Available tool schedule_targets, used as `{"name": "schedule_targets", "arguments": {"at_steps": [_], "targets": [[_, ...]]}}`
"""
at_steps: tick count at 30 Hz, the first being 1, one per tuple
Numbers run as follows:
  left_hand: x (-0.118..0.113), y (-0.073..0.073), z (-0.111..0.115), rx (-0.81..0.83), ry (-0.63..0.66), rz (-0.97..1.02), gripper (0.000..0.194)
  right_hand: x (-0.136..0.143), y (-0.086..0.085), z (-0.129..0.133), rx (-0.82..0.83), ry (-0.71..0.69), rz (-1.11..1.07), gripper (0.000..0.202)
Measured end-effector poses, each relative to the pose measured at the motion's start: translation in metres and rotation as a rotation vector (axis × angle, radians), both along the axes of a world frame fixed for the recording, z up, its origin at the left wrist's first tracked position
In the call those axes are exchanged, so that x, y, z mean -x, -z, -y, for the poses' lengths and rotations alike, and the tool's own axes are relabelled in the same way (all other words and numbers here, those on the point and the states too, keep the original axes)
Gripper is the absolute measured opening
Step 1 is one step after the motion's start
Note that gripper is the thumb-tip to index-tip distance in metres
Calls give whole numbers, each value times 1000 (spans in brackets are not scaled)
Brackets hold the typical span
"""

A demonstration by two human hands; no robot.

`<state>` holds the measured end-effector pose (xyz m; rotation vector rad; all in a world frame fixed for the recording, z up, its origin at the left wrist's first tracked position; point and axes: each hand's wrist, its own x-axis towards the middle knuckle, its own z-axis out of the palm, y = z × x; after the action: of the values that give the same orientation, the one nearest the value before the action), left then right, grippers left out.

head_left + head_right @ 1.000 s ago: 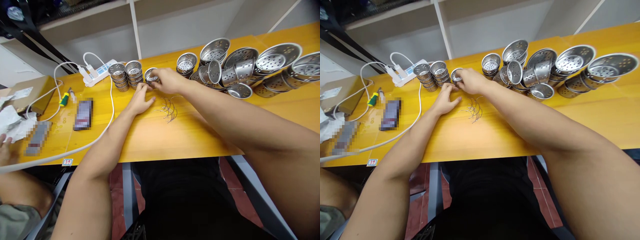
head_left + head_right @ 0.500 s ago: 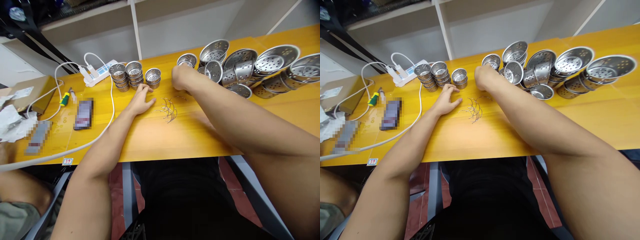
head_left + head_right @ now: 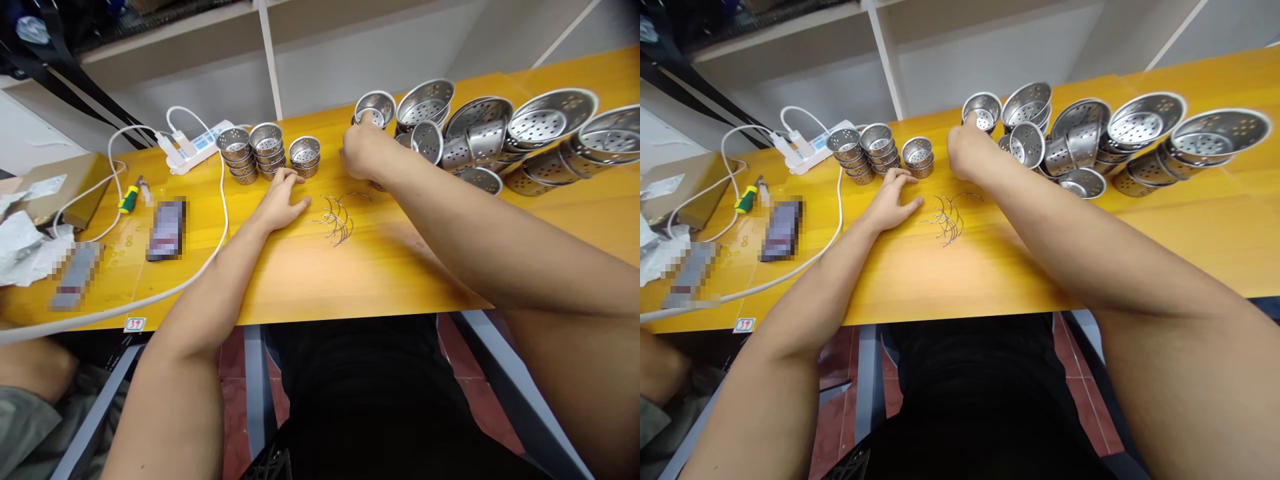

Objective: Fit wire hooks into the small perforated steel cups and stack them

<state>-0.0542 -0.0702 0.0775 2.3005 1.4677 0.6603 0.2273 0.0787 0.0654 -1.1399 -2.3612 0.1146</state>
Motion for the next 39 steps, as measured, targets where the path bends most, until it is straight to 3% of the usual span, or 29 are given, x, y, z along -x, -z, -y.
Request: {"name": "schedule_targets", "arguments": {"at_steps": [3,6,10,14,20,25,29,35,39], "targets": [[3,7,-6,-109,51,44,47,13,-24,32,-1,155,25,47],[6,16,-14,-258,100,137,44,27,-38,69,-18,171,-83,44],[7,26,-23,-322,134,242,61,36,-40,99,-106,109,-128,45],[7,29,-23,-259,165,227,60,29,-34,107,-74,78,-118,41],[5,18,-12,-193,191,203,53,15,-34,116,-4,107,-88,46],[2,16,-9,-173,258,221,45,22,-38,137,-28,96,-49,48],[0,17,-9,-182,347,213,42,28,-36,153,59,104,53,50],[2,19,-9,-162,351,175,43,22,-32,149,144,200,102,62],[2,27,-15,-163,336,248,64,18,-35,149,40,137,-36,66]]}}
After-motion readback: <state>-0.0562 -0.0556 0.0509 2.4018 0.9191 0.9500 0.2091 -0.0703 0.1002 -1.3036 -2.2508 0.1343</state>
